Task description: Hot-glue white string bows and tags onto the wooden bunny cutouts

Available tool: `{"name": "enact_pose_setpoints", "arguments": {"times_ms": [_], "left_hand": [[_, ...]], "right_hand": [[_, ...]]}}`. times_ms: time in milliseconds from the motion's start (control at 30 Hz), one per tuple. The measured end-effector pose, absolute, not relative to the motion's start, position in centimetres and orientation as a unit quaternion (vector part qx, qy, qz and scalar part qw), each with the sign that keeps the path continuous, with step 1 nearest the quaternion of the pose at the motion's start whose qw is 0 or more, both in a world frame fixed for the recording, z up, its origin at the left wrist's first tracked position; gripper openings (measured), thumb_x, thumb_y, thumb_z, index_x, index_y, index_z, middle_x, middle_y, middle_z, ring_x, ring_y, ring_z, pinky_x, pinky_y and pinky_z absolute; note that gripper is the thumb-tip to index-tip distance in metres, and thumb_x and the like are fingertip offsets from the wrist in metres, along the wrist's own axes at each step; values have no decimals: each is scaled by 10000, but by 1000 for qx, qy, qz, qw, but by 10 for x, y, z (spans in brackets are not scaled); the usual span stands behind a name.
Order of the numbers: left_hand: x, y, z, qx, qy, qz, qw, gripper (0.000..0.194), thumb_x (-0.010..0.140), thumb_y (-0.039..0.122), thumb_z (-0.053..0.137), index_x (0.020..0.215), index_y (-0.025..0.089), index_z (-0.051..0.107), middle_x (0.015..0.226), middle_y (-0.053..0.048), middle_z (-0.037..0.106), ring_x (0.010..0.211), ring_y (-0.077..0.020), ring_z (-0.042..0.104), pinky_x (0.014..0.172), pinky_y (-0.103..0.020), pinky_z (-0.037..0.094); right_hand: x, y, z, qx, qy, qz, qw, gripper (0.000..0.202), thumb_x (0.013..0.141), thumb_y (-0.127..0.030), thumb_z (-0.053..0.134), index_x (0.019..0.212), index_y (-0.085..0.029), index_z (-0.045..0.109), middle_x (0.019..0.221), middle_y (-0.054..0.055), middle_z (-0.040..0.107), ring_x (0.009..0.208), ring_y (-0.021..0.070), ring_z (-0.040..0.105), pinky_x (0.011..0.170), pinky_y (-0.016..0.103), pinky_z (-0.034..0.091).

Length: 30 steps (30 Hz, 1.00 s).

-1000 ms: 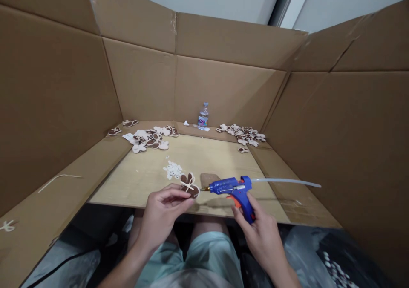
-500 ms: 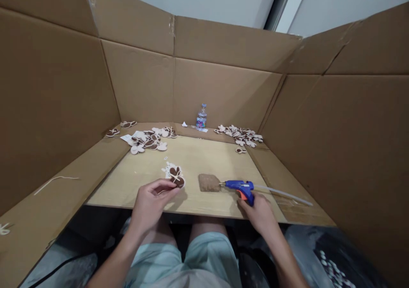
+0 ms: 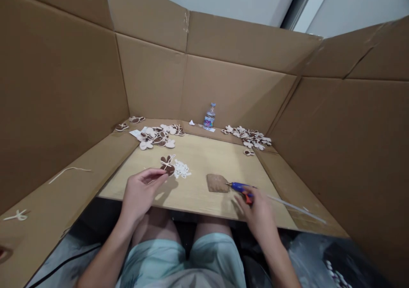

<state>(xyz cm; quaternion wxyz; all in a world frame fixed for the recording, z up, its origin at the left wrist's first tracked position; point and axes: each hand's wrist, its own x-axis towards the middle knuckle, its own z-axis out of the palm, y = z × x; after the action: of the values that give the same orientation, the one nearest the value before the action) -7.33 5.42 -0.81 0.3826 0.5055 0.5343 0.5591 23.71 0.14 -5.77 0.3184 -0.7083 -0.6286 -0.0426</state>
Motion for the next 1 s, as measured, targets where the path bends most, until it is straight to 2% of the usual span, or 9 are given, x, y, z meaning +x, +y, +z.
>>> {"name": "enact_pose_setpoints", "arguments": {"times_ms": [33,100,233,433,567,667,733,900,1000], "left_hand": [[-74,55,-8,508,533,561,379,173,652,305,771,758,174,733,801,-48,759,788,-201,703,735,-255,536],[-75,56,-9,512,533,562,372,155,662,293,765,760,177,735,795,-45,760,780,-195,704,729,-248,535],[-76,57,-10,509,528,572,369,122,657,258,763,739,177,722,767,-33,754,753,-186,708,719,-241,541],[-82,54,-10,501,529,582,362,111,679,264,738,752,180,731,786,-45,762,760,-202,714,729,-269,553],[-84,52,-7,502,537,584,345,104,687,254,729,761,180,737,810,-48,763,771,-202,710,734,-273,548],[-82,51,-6,510,524,587,347,75,694,234,716,739,174,720,777,-39,751,748,-193,701,724,-266,540],[-79,51,-6,514,518,587,351,60,692,222,711,721,170,707,752,-35,739,736,-190,694,719,-265,533],[-72,49,-8,513,500,580,387,72,684,228,713,712,168,685,737,-30,722,733,-187,683,718,-263,522],[-68,47,-8,516,496,572,400,89,677,243,718,710,168,685,736,-33,717,731,-193,677,717,-272,518]], "right_hand": [[220,6,-54,-679,-663,-10,316,253,827,-303,567,1013,-144,633,927,117,691,851,238,639,767,329,489],[182,22,-48,-638,-728,29,249,201,839,-210,563,1016,-140,630,951,108,697,897,211,640,804,288,475],[120,61,-41,-619,-759,24,204,186,840,-139,552,1006,-109,631,865,130,700,872,232,644,765,287,464],[102,70,-48,-599,-783,3,167,185,902,-227,530,989,-99,631,851,146,684,854,244,645,746,300,476],[109,41,-60,-591,-791,-9,158,343,887,-316,575,1114,-58,589,933,178,671,970,292,606,829,352,485],[113,22,-70,-571,-801,-15,182,507,846,-387,627,1208,-46,531,1007,189,661,1017,311,573,853,378,499],[114,13,-76,-555,-803,-14,215,505,829,-360,654,1224,-75,522,1007,168,667,1000,304,574,838,385,516],[117,-1,-84,-538,-795,23,278,323,835,-178,646,1153,-180,589,906,84,690,918,254,590,761,347,538],[117,-6,-87,-537,-784,45,308,185,882,-154,574,1041,-206,652,874,64,696,846,226,581,723,326,534]]}}
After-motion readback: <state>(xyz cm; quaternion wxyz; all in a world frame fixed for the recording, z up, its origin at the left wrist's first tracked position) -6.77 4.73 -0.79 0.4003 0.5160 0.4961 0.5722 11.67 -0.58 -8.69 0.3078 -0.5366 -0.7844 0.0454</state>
